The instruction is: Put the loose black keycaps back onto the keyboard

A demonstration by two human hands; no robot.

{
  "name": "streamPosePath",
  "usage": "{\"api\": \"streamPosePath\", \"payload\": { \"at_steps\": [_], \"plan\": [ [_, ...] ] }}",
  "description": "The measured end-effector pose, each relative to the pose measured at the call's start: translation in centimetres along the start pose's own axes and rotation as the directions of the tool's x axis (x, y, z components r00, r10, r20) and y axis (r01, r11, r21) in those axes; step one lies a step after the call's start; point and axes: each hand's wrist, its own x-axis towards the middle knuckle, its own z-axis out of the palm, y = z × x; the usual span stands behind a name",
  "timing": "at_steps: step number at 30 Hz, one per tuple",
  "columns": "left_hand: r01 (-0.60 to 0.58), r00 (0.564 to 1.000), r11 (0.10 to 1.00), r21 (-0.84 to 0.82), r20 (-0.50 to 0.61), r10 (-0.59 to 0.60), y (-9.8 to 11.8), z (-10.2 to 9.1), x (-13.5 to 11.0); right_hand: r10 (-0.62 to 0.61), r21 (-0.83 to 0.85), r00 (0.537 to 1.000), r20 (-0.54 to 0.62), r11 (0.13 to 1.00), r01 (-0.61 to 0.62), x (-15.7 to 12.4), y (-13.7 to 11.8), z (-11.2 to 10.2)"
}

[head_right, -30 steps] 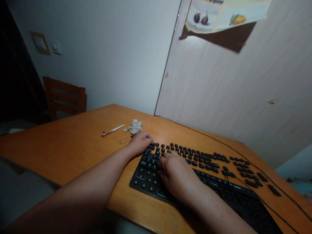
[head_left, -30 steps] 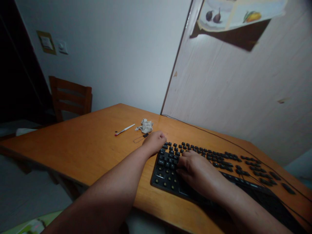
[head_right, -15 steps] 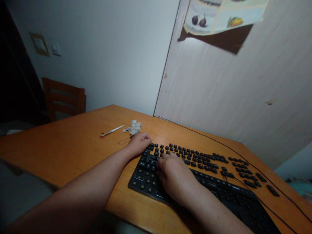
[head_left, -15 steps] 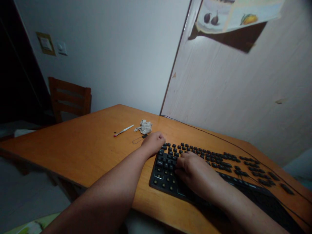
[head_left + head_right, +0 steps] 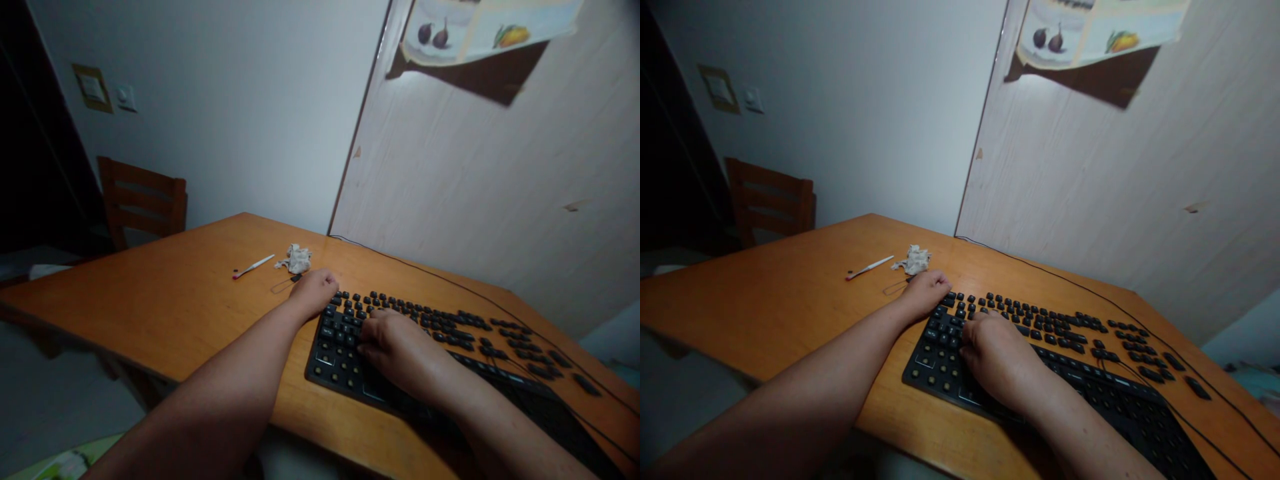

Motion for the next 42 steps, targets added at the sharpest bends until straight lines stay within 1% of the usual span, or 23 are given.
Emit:
{"api": "streamPosePath", "payload": {
  "at_steps": [3, 8, 11, 14, 18, 23, 26, 32, 35, 39, 42],
  "plan": [
    [-0.001, 1.0, 1.0, -0.003, 0.003, 0.001, -0.1, 0.1, 0.0, 0.006, -0.012, 1.0, 0.006, 1.0, -0.006, -0.1, -0.2, -0.1],
    [0.023, 1.0, 1.0, 0.013, 0.019, -0.023, 0.1, 0.0, 0.1, 0.011, -0.094, 0.999, -0.036, 0.996, -0.014, -0.5, -1.1, 0.0],
    [0.013, 1.0, 1.0, 0.021, 0.019, -0.013, 0.1, -0.1, 0.1, 0.003, -0.127, 0.998, -0.058, 0.992, -0.011, -0.6, -1.4, 0.2],
    [-0.006, 1.0, 0.999, 0.04, 0.012, 0.005, 0.1, 0.0, 0.1, -0.002, -0.1, 0.999, -0.052, 0.995, -0.003, -0.5, -1.3, 0.0],
    [0.002, 1.0, 0.999, 0.045, 0.008, -0.002, -0.1, 0.1, 0.2, 0.0, -0.045, 0.999, -0.04, 0.999, -0.001, -0.5, -1.0, -0.1],
    [-0.005, 1.0, 1.0, 0.021, 0.013, 0.005, -0.3, 0.2, 0.3, 0.026, -0.089, 0.996, -0.083, 0.995, -0.034, -0.5, -1.1, 0.3],
    [-0.014, 1.0, 1.0, 0.011, 0.013, 0.013, -0.3, 0.2, 0.2, 0.039, -0.087, 0.997, -0.072, 0.995, -0.045, -0.6, -1.2, 0.2],
    [-0.008, 1.0, 1.0, -0.001, 0.012, 0.008, -0.1, 0.0, 0.2, 0.026, -0.099, 0.999, -0.038, 0.995, -0.029, -0.6, -1.0, 0.0],
    [-0.002, 1.0, 1.0, -0.008, 0.022, 0.002, -0.2, 0.1, 0.2, 0.017, -0.12, 0.998, -0.059, 0.992, -0.024, -0.7, -0.8, 0.5],
    [-0.004, 1.0, 1.0, -0.021, 0.022, 0.005, -0.3, 0.2, 0.3, -0.031, -0.167, 0.994, -0.103, 0.986, 0.013, -0.9, -0.8, 1.1],
    [-0.016, 1.0, 1.0, -0.027, 0.021, 0.016, -0.3, 0.2, 0.2, -0.063, -0.211, 0.994, -0.088, 0.976, 0.043, -1.4, -1.0, 1.1]
  ]
}}
